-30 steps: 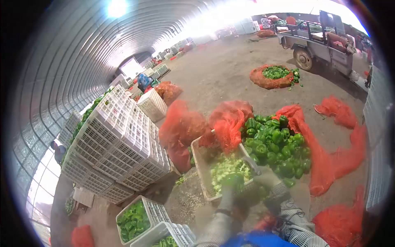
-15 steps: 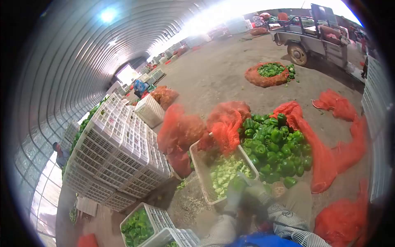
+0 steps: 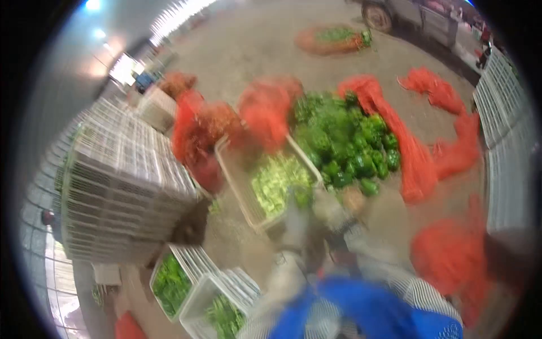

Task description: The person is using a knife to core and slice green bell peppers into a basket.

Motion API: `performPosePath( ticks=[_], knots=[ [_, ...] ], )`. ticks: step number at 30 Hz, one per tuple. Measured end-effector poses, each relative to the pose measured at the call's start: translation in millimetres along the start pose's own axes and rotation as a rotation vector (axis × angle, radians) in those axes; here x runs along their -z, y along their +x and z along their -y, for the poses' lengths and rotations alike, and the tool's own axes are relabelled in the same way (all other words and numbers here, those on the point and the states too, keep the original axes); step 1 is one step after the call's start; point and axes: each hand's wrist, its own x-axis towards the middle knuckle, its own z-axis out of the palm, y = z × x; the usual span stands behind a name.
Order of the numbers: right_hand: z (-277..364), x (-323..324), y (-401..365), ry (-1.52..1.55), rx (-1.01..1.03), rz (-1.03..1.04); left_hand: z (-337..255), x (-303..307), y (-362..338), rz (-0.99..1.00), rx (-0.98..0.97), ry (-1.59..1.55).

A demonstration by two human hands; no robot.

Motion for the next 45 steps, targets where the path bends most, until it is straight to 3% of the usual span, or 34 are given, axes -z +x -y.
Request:
performPosePath(
  ticks=[1, 2, 3, 4, 5, 6, 7, 10, 11, 17, 26, 28, 32, 34, 35, 36, 37, 40, 42, 43, 45],
  knots=[
    [-4, 0, -3, 0.008, 0.024, 0.017, -1, -2, 0, -0.059, 0.06, -0.045],
    [-11, -3, 9, 0.048, -0.008, 0.191, -13, 9, 8, 0.133, 0.28, -0.04],
    [-16, -5, 21, 0.081, -0.047, 0.364, -10, 10, 9, 0.116, 0.188, 0.027],
    [-9, 9, 20, 0.085, -0.078, 0.399, 2, 9, -1, 0.099, 0.153, 0.041],
    [-1, 23, 19, 0.088, -0.109, 0.433, -1, 7, 2, 0.103, 0.237, 0.197],
    [7, 38, 19, 0.091, -0.14, 0.467, 3, 9, 3, 0.143, 0.275, 0.138],
    [-1, 28, 17, 0.075, -0.16, 0.439, 40, -5, 1, 0.134, 0.197, 0.073],
    [-8, 26, 17, 0.066, -0.122, 0.399, 34, -8, 4, 0.136, 0.175, 0.221],
    [-1, 40, 17, 0.083, -0.059, 0.407, 36, -8, 5, 0.126, 0.188, 0.144],
    [14, 48, 18, 0.031, -0.106, 0.413, 23, 1, 11, 0.138, 0.258, 0.155],
    [22, 53, 16, -0.082, -0.063, 0.403, 14, -2, 8, 0.118, 0.168, 0.27],
    [18, 28, 18, -0.161, -0.01, 0.387, 11, 1, 7, 0.126, 0.181, 0.263],
    [24, 41, 11, -0.14, -0.039, 0.39, 30, 1, 9, 0.193, 0.205, 0.15],
    [15, 31, 8, -0.097, -0.018, 0.364, 2, 15, 26, 0.371, 0.404, 0.015],
    [10, 26, 10, -0.077, -0.01, 0.351, 28, 2, 20, 0.271, 0.416, 0.004],
    [5, 20, 11, -0.062, -0.007, 0.339, 24, 8, 28, 0.294, 0.483, -0.001],
    [0, 15, 13, -0.052, -0.012, 0.334, 39, 10, 29, 0.26, 0.36, 0.12],
    [-20, -2, 21, -0.037, -0.046, 0.337, 43, 21, 51, 0.343, 0.331, 0.043],
    [-16, -3, 29, -0.036, -0.045, 0.328, 41, 32, 68, 0.44, 0.393, 0.135],
    [-24, -1, 27, -0.043, -0.057, 0.343, 44, 26, 65, 0.337, 0.348, 0.125],
    [-25, -7, 33, -0.059, -0.026, 0.365, 51, 21, 69, 0.362, 0.454, 0.147]
  ],
)
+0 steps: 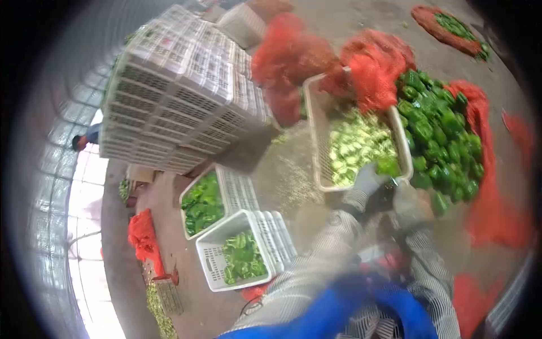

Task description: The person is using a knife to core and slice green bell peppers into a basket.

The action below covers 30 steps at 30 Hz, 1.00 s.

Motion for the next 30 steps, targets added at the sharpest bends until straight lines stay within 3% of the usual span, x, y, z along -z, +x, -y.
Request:
performPosePath(
  ticks=[1, 3, 4, 5, 6, 7, 8, 9, 10, 11, 16, 23, 26, 29, 30],
  knots=[
    [0, 2, 0, -0.019, 0.013, 0.013, 3, -9, 0, 0.006, 0.072, 0.001],
    [4, 6, 4, -0.055, 0.039, 0.058, 15, -12, 5, 0.041, -0.014, -0.203],
    [5, 7, 7, -0.075, 0.06, 0.086, 21, -16, 8, -0.05, 0.013, -0.049],
    [9, 8, 12, -0.092, 0.083, 0.12, -3, 6, -2, 0.089, 0.082, -0.162],
    [9, 10, 13, -0.107, 0.088, 0.163, 31, -17, 15, 0.076, 0.002, -0.147],
    [10, 8, 16, -0.119, 0.1, 0.205, 9, -4, 10, 0.09, 0.029, -0.032],
    [12, -1, 21, -0.114, 0.065, 0.25, 12, -5, 7, 0.115, 0.023, -0.163],
    [13, -10, 31, -0.008, -0.169, 0.326, 12, -8, 11, 0.113, 0.018, -0.295],
    [16, 0, 26, 0.03, -0.073, 0.238, 6, -9, 12, 0.048, -0.063, -0.277],
    [33, 31, 24, -0.069, -0.091, 0.36, 2, -7, 9, -0.026, -0.137, -0.259],
    [37, 36, 16, 0.002, -0.078, 0.33, 19, -11, 16, -0.044, -0.24, -0.147],
    [23, -5, 19, 0.093, -0.181, 0.325, 35, -8, 34, 0.112, -0.031, -0.285],
    [20, -8, 20, 0.172, -0.204, 0.282, 48, -11, 39, 0.116, 0.008, -0.484],
    [11, -8, 30, 0.242, -0.195, 0.422, 57, -7, 36, 0.153, 0.329, -0.973],
    [10, -6, 32, 0.287, -0.209, 0.415, 55, -4, 32, 0.114, 0.305, -1.149]
  ],
)
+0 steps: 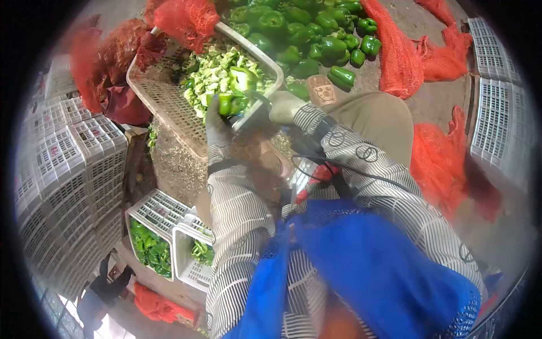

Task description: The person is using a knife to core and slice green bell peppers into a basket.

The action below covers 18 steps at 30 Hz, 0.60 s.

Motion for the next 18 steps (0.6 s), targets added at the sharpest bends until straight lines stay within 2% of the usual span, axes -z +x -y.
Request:
performPosePath(
  ticks=[3, 4, 7, 9, 10, 13, 14, 17, 18],
  knots=[
    [21, 23, 2, 0.145, -0.037, 0.121, -10, 22, 8, -0.094, -0.017, -0.41],
    [27, 27, 7, 0.146, 0.008, 0.086, -12, 31, 7, -0.095, -0.045, -0.414],
    [62, 45, -9, 0.245, 0.367, -0.327, -36, 19, -12, -0.059, -0.137, -0.475],
    [90, 54, -14, 0.264, 0.559, -0.328, -50, 9, -27, 0.005, -0.176, -0.559],
    [98, 50, -9, 0.251, 0.631, -0.304, -53, 4, -33, -0.027, -0.299, -0.443],
    [121, 41, 3, 0.259, 0.661, -0.273, -69, 0, -28, 0.049, -0.31, -0.593],
    [132, 51, -2, 0.186, 0.654, -0.229, -77, -1, -25, 0.158, -0.292, -0.623],
    [148, 50, 8, 0.231, 0.741, -0.308, -95, -5, -26, 0.185, -0.316, -0.481],
    [151, 58, 4, 0.207, 0.706, -0.254, -103, -9, -31, 0.225, -0.287, -0.531]
  ],
)
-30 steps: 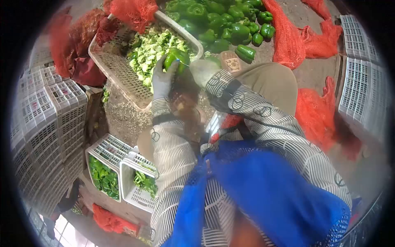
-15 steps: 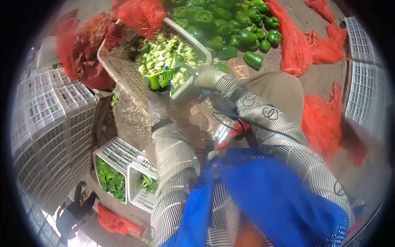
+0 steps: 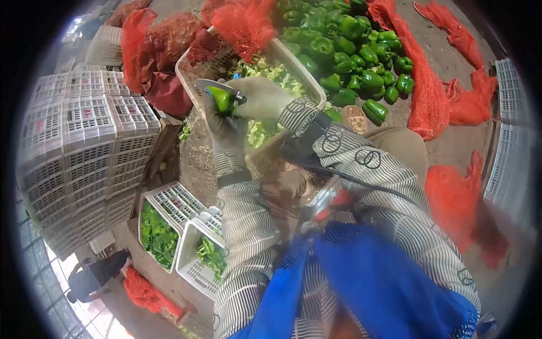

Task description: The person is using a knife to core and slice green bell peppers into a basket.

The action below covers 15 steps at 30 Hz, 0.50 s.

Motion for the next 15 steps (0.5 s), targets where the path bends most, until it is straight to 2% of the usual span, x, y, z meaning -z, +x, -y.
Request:
performPosePath(
  ticks=[3, 4, 6, 8, 11, 12, 15],
  knots=[
    [23, 24, -1, 0.137, -0.205, 0.167, -17, -16, -15, 0.081, 0.129, 0.067],
    [22, 25, 3, 0.118, -0.24, 0.234, -19, -3, -14, 0.047, 0.12, 0.106],
    [16, 19, 6, 0.036, -0.095, 0.138, -22, -17, -23, 0.166, -0.11, 0.761],
    [23, 22, 4, -0.068, -0.027, 0.102, -20, -20, -25, 0.095, 0.016, 0.522],
    [47, 32, -9, 0.147, -0.176, 0.159, -28, -46, -35, 0.08, -0.079, 0.596],
    [46, 27, -11, 0.138, -0.152, 0.09, -31, -54, -40, 0.066, -0.091, 0.624],
    [53, 25, -21, 0.291, -0.16, 0.104, -33, -52, -45, 0.079, -0.206, 0.64]
  ],
)
